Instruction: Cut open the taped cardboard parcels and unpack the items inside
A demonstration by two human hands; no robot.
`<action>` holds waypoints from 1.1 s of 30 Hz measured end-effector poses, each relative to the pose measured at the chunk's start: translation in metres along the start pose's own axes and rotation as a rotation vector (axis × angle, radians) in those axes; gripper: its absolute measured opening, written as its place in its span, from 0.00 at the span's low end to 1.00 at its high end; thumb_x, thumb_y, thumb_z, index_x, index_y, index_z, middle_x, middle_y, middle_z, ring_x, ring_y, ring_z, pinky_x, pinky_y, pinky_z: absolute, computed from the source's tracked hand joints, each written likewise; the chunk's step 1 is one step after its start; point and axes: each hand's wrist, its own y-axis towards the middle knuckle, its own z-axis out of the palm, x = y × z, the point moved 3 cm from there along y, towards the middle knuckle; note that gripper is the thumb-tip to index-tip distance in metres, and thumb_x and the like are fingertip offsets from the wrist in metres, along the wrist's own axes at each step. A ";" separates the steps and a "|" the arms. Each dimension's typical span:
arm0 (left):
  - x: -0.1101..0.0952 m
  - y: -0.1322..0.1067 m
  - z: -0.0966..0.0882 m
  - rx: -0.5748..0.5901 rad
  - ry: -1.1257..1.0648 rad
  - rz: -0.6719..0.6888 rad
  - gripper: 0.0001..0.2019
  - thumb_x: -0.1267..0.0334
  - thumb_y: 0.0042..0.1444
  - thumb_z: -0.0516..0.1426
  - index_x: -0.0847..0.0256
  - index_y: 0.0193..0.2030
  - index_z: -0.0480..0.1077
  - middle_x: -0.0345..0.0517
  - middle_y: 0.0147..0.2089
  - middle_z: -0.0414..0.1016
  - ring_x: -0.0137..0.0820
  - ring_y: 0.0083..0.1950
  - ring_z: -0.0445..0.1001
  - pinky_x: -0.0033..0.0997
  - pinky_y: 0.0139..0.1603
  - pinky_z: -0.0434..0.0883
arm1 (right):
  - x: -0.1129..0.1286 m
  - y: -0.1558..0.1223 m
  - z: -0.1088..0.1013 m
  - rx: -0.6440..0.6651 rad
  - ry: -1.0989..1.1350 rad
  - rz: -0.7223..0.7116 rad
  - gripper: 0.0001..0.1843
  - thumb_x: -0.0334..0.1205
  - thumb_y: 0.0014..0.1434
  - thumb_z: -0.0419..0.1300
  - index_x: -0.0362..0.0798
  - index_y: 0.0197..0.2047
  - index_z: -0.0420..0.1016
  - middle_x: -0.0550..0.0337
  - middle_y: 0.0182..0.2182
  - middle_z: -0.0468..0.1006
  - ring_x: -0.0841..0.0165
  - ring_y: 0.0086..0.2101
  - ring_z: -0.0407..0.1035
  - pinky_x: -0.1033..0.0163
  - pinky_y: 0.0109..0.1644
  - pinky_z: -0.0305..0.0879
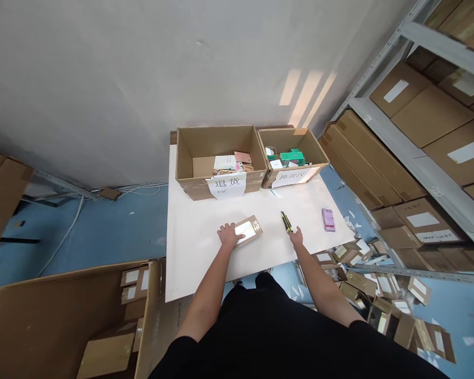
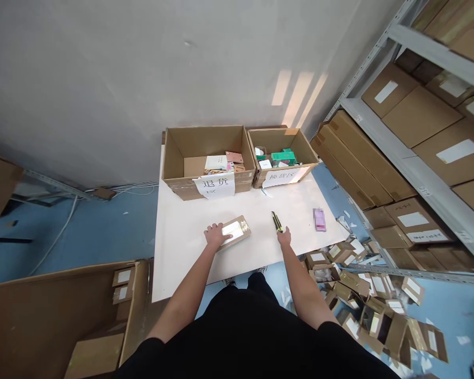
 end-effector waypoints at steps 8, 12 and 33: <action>0.001 0.000 0.008 0.003 -0.056 -0.098 0.38 0.33 0.51 0.63 0.49 0.64 0.68 0.57 0.65 0.70 0.55 0.66 0.63 0.48 0.61 0.59 | 0.065 -0.101 0.082 0.358 -0.261 -0.481 0.35 0.36 0.65 0.51 0.50 0.75 0.63 0.55 0.72 0.65 0.57 0.71 0.58 0.48 0.70 0.63; 0.004 -0.002 0.012 -0.043 -0.065 -0.099 0.37 0.31 0.54 0.61 0.50 0.64 0.70 0.57 0.64 0.71 0.54 0.65 0.64 0.47 0.61 0.59 | 0.091 -0.130 0.106 0.494 -0.630 -0.488 0.47 0.27 0.60 0.55 0.54 0.80 0.51 0.61 0.79 0.47 0.49 0.77 0.32 0.45 0.66 0.65; -0.019 -0.050 0.053 -0.003 -0.351 0.069 0.23 0.49 0.74 0.47 0.58 0.58 0.77 0.55 0.53 0.84 0.42 0.54 0.82 0.33 0.50 0.72 | 0.099 -0.098 0.101 0.258 -0.426 -0.261 0.41 0.41 0.62 0.58 0.42 0.76 0.56 0.41 0.76 0.53 0.51 0.66 0.65 0.52 0.66 0.66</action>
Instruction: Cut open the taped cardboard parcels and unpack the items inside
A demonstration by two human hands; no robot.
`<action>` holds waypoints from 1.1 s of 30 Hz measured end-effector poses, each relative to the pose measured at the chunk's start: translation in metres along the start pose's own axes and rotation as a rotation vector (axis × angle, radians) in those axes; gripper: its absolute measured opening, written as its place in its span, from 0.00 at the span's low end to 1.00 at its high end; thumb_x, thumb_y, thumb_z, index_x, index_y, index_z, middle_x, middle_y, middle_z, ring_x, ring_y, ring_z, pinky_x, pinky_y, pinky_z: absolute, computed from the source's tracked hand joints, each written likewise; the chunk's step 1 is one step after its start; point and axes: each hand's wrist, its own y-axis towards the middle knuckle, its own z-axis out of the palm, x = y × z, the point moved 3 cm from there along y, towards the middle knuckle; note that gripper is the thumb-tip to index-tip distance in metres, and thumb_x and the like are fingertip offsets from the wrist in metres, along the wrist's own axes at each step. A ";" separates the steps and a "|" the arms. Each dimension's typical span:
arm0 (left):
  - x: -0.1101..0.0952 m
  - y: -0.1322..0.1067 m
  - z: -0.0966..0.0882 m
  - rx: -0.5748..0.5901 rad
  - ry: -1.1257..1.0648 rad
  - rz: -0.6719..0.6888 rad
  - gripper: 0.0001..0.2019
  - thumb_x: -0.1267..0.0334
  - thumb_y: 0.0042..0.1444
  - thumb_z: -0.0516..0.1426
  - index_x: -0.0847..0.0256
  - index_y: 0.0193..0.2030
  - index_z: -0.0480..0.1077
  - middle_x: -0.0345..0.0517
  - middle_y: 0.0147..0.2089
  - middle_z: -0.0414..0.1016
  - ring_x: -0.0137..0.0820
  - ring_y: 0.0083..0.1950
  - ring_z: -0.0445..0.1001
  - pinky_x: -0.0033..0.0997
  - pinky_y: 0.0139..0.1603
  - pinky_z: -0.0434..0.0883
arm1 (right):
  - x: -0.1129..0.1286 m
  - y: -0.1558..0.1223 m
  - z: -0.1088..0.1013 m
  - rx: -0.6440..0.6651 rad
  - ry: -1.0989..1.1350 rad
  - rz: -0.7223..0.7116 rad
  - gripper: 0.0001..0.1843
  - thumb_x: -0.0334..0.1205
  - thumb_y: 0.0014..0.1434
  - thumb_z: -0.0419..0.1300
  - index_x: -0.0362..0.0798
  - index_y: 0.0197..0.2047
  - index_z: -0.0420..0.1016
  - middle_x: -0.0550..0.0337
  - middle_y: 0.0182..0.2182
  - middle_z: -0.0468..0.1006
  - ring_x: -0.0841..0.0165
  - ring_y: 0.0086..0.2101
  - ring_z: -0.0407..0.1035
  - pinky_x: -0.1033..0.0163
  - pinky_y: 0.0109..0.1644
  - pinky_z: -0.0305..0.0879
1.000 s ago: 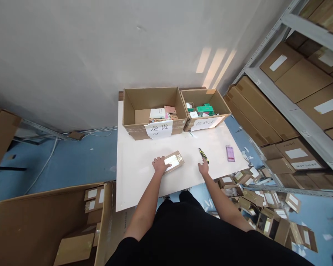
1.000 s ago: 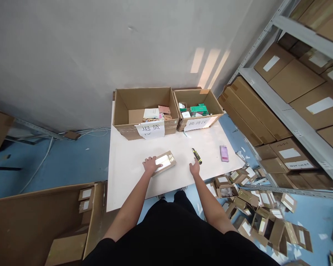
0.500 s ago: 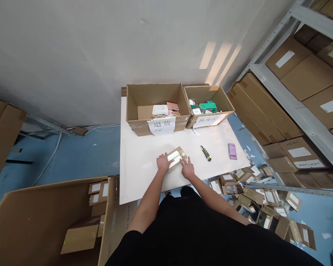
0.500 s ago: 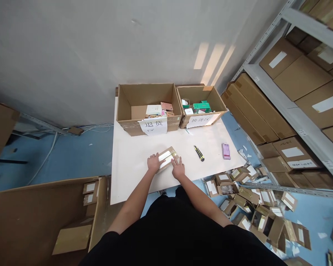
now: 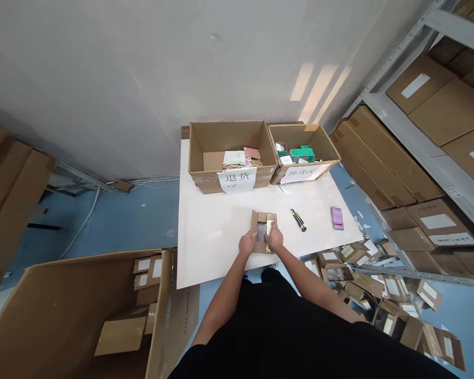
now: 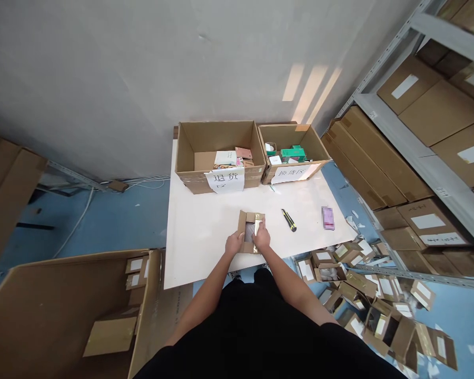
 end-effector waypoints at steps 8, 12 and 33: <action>0.009 -0.003 0.005 -0.117 -0.150 -0.058 0.24 0.56 0.73 0.48 0.60 0.71 0.64 0.55 0.57 0.83 0.41 0.57 0.81 0.35 0.54 0.74 | -0.039 0.006 -0.022 -0.005 0.461 -0.029 0.35 0.36 0.62 0.50 0.45 0.72 0.59 0.48 0.60 0.79 0.58 0.58 0.74 0.52 0.62 0.70; 0.009 0.000 -0.001 -0.182 -0.145 -0.039 0.29 0.56 0.71 0.51 0.55 0.77 0.55 0.55 0.70 0.72 0.43 0.67 0.73 0.40 0.63 0.71 | -0.054 0.005 -0.030 0.015 0.490 -0.012 0.37 0.38 0.66 0.48 0.44 0.76 0.52 0.45 0.61 0.77 0.57 0.57 0.74 0.49 0.60 0.72; 0.004 0.032 -0.008 0.174 0.024 0.415 0.21 0.61 0.46 0.73 0.56 0.50 0.81 0.48 0.81 0.54 0.51 0.83 0.36 0.55 0.79 0.55 | -0.017 0.058 -0.013 0.075 0.086 -0.106 0.34 0.49 0.74 0.45 0.48 0.79 0.54 0.44 0.76 0.52 0.57 0.75 0.46 0.45 0.74 0.50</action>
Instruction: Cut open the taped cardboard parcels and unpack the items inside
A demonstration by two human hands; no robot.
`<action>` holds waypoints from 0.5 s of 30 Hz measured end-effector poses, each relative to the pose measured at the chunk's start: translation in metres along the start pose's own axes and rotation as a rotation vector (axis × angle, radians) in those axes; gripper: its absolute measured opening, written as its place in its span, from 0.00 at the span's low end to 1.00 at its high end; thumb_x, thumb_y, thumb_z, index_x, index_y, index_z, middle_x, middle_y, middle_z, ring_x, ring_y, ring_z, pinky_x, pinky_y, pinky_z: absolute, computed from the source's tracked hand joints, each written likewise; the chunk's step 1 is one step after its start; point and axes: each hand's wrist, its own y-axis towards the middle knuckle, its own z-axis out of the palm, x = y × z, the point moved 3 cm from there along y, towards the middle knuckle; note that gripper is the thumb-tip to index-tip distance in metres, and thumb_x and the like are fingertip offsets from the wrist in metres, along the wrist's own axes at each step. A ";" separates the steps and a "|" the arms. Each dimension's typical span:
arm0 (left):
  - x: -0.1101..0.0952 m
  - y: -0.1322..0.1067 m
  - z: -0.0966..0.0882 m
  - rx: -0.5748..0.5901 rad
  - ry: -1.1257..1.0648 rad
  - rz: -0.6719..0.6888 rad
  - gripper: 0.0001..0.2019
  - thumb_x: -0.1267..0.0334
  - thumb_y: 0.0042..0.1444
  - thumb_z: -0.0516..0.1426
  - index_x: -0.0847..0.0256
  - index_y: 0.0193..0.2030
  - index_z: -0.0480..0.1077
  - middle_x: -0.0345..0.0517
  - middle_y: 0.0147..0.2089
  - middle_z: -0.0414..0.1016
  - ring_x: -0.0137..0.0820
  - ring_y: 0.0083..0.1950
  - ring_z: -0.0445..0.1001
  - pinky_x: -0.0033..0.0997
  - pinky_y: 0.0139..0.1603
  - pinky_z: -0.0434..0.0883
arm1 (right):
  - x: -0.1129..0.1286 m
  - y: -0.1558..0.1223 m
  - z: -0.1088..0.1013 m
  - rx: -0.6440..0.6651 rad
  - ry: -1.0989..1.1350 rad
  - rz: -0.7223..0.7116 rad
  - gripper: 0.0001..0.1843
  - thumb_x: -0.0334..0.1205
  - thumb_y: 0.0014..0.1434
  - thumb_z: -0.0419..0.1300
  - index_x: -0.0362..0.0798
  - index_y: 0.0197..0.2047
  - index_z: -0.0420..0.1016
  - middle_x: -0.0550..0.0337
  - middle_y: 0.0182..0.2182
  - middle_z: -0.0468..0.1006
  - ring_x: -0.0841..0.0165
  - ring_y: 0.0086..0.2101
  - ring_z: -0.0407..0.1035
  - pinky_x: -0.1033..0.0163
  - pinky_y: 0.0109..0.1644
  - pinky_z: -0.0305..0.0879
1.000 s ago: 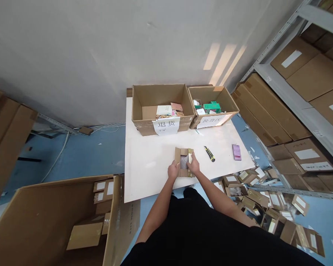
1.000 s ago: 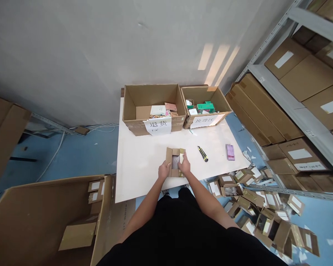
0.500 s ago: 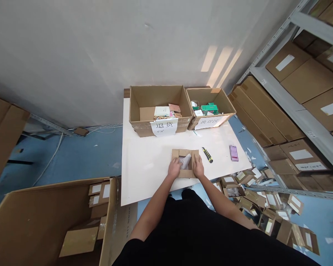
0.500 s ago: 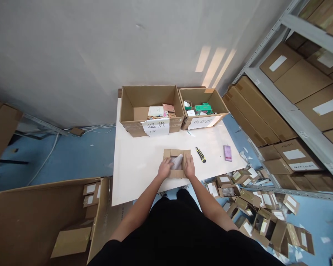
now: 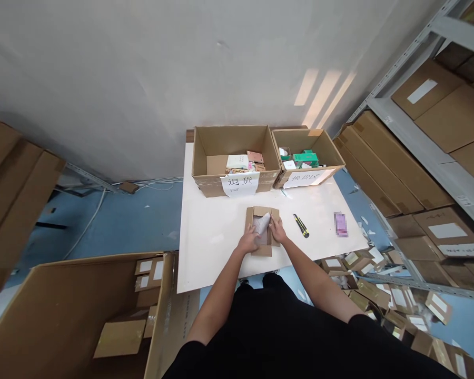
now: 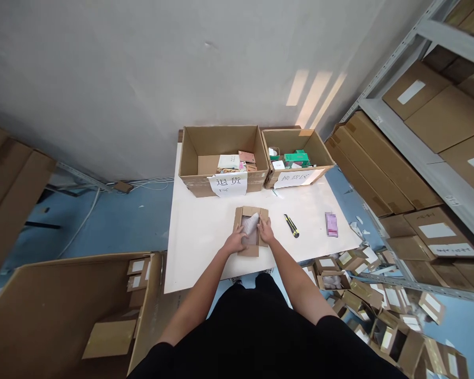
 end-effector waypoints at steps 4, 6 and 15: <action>0.006 0.000 0.007 -0.040 0.018 0.002 0.17 0.72 0.47 0.70 0.58 0.45 0.79 0.49 0.83 0.46 0.46 0.84 0.34 0.52 0.77 0.59 | 0.014 0.012 -0.019 -0.159 -0.072 -0.036 0.31 0.43 0.68 0.55 0.50 0.72 0.68 0.49 0.78 0.50 0.51 0.76 0.38 0.42 0.76 0.44; 0.006 -0.002 0.017 -0.089 0.010 -0.001 0.09 0.74 0.53 0.66 0.59 0.40 0.79 0.47 0.83 0.46 0.44 0.84 0.34 0.52 0.77 0.59 | 0.022 0.009 -0.023 -0.274 -0.089 -0.071 0.27 0.39 0.68 0.52 0.48 0.68 0.74 0.50 0.75 0.57 0.53 0.76 0.41 0.42 0.77 0.44; 0.001 -0.003 0.035 -0.136 0.028 0.019 0.06 0.75 0.57 0.63 0.61 0.38 0.76 0.48 0.83 0.45 0.45 0.84 0.31 0.49 0.78 0.59 | 0.060 0.014 0.007 0.242 -0.303 -0.234 0.29 0.24 0.62 0.53 0.41 0.65 0.74 0.41 0.64 0.74 0.57 0.65 0.67 0.53 0.69 0.62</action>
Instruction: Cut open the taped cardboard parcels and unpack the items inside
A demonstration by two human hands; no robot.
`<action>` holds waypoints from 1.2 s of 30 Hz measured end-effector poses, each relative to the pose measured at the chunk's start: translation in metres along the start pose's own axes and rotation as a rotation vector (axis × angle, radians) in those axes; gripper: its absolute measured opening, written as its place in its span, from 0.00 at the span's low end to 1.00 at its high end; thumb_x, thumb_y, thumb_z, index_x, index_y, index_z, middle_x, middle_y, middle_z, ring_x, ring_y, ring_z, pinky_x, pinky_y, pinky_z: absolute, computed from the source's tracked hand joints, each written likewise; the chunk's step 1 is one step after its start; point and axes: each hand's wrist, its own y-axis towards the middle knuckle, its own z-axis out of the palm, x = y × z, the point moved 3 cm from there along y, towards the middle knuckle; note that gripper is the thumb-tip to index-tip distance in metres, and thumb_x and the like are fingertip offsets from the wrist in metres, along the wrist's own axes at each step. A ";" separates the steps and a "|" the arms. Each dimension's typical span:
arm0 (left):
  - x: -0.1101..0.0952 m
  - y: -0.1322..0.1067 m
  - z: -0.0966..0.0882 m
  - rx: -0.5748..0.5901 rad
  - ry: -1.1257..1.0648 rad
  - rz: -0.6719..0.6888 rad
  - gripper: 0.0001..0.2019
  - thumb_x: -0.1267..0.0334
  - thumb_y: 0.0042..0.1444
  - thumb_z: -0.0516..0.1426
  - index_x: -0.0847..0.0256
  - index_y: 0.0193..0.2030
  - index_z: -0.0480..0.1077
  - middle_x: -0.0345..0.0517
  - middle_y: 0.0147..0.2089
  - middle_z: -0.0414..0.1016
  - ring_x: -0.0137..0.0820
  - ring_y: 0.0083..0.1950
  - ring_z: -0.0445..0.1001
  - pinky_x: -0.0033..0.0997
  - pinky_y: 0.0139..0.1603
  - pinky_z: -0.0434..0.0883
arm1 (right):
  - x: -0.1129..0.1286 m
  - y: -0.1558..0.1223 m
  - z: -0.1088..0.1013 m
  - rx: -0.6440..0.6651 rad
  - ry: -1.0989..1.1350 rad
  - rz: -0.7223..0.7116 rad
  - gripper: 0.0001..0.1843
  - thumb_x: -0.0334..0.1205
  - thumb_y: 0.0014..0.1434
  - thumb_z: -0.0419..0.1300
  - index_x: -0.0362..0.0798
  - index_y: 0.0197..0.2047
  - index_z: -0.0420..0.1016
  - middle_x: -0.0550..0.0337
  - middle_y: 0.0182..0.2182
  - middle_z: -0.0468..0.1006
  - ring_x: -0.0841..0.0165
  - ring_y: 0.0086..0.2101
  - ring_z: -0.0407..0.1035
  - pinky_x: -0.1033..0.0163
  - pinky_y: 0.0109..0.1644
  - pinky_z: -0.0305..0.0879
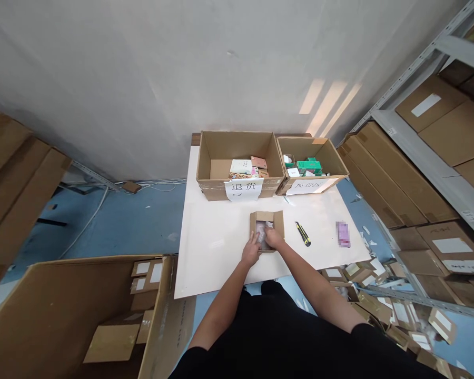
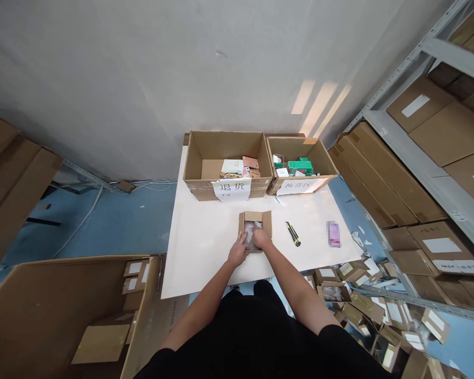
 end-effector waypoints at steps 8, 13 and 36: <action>0.006 0.003 0.003 -0.007 -0.023 -0.018 0.07 0.75 0.56 0.62 0.60 0.38 0.77 0.50 0.83 0.47 0.46 0.84 0.32 0.56 0.79 0.55 | 0.004 0.022 -0.025 -0.209 0.000 -0.019 0.36 0.23 0.61 0.49 0.37 0.72 0.66 0.43 0.73 0.62 0.59 0.72 0.52 0.54 0.75 0.52; 0.004 0.006 0.009 0.026 -0.004 -0.002 0.08 0.76 0.57 0.61 0.61 0.39 0.78 0.49 0.83 0.46 0.45 0.84 0.27 0.53 0.81 0.49 | 0.001 0.053 -0.055 -0.236 0.017 -0.041 0.36 0.23 0.60 0.48 0.42 0.71 0.69 0.48 0.70 0.68 0.60 0.69 0.58 0.54 0.75 0.54; 0.008 0.002 0.018 -0.125 -0.121 0.098 0.09 0.79 0.55 0.61 0.61 0.35 0.76 0.50 0.81 0.53 0.46 0.84 0.34 0.56 0.78 0.59 | -0.018 0.052 0.057 0.270 -0.108 0.203 0.45 0.40 0.68 0.57 0.46 0.82 0.41 0.37 0.78 0.45 0.47 0.75 0.41 0.44 0.75 0.41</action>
